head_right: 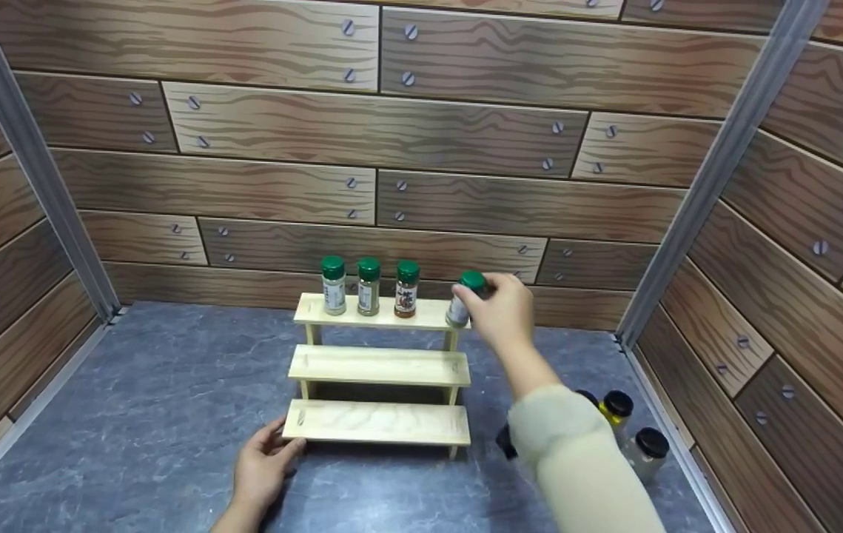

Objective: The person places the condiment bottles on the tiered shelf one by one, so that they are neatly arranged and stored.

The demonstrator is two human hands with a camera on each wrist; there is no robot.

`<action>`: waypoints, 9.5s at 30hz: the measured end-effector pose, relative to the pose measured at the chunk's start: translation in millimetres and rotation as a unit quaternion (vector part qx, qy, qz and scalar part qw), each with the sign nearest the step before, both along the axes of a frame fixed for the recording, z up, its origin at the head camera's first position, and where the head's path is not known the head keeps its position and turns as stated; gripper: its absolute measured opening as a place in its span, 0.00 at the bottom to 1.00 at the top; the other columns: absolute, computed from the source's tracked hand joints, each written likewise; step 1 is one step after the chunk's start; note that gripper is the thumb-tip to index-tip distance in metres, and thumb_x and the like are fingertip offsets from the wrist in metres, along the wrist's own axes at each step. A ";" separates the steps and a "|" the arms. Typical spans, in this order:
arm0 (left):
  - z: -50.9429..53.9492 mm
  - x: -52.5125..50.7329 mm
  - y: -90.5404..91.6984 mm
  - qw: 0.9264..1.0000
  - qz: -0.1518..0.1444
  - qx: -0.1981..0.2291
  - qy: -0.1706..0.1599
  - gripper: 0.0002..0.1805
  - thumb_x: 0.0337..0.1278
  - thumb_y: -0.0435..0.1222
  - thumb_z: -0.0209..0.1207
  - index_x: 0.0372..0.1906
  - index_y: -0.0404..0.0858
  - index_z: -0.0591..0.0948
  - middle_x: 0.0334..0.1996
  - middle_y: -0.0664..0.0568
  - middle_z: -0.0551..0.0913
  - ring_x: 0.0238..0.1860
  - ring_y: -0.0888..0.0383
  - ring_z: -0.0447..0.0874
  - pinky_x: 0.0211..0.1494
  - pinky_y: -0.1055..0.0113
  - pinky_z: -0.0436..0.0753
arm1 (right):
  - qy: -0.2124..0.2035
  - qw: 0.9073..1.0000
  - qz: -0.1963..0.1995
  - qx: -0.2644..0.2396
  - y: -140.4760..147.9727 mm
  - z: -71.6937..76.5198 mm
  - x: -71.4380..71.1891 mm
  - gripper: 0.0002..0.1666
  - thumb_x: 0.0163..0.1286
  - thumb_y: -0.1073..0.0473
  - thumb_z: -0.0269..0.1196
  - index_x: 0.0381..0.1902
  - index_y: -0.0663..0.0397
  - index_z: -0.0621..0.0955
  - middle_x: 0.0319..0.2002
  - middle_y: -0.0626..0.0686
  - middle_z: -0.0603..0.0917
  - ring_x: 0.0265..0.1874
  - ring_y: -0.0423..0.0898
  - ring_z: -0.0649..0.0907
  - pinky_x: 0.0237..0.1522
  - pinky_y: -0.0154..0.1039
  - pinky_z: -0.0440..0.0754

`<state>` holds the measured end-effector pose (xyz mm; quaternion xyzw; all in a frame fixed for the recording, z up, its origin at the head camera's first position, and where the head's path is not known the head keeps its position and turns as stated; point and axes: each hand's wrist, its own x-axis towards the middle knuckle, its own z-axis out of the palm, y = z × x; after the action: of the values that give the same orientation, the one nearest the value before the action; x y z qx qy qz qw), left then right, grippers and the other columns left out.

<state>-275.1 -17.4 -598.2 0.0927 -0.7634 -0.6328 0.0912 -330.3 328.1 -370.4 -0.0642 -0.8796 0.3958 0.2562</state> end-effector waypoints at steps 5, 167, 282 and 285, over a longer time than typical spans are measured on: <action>1.5 -3.0 0.0 1.000 0.010 -0.007 -0.008 0.32 0.55 0.31 0.77 0.66 0.30 0.82 0.46 0.46 0.89 0.42 0.55 0.86 0.41 0.65 0.85 | -0.034 0.999 0.012 0.001 -14.4 3.9 -24.7 0.31 0.72 0.45 0.73 0.59 0.66 0.85 0.49 0.62 0.88 0.45 0.54 0.86 0.45 0.42 0.85; -4.3 -3.1 1.7 1.000 0.011 0.009 -0.001 0.32 0.55 0.28 0.76 0.66 0.27 0.80 0.42 0.43 0.90 0.38 0.55 0.87 0.34 0.70 0.83 | -0.069 0.958 0.278 -0.003 -152.8 -54.2 -22.1 0.30 0.65 0.67 0.72 0.63 0.72 0.80 0.56 0.65 0.85 0.57 0.60 0.83 0.66 0.55 0.78; -3.3 0.7 2.0 1.000 0.004 -0.011 0.014 0.29 0.56 0.28 0.75 0.64 0.28 0.82 0.44 0.43 0.90 0.39 0.55 0.87 0.35 0.71 0.82 | 0.024 0.994 0.056 -0.093 -80.1 -57.6 13.0 0.20 0.62 0.61 0.78 0.48 0.65 0.86 0.27 0.49 0.79 0.29 0.44 0.75 0.33 0.36 0.75; -3.3 1.7 3.1 1.000 0.000 -0.016 0.009 0.30 0.56 0.29 0.76 0.64 0.29 0.82 0.43 0.44 0.90 0.38 0.56 0.86 0.35 0.70 0.82 | 0.024 0.993 0.068 -0.095 -87.3 -62.0 10.3 0.15 0.62 0.62 0.78 0.41 0.64 0.86 0.24 0.47 0.74 0.26 0.43 0.73 0.29 0.35 0.72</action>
<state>-273.4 -14.3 -601.5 0.0854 -0.7728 -0.6209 0.0993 -320.0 240.8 -432.3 -0.0184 -0.8338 0.4955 0.2428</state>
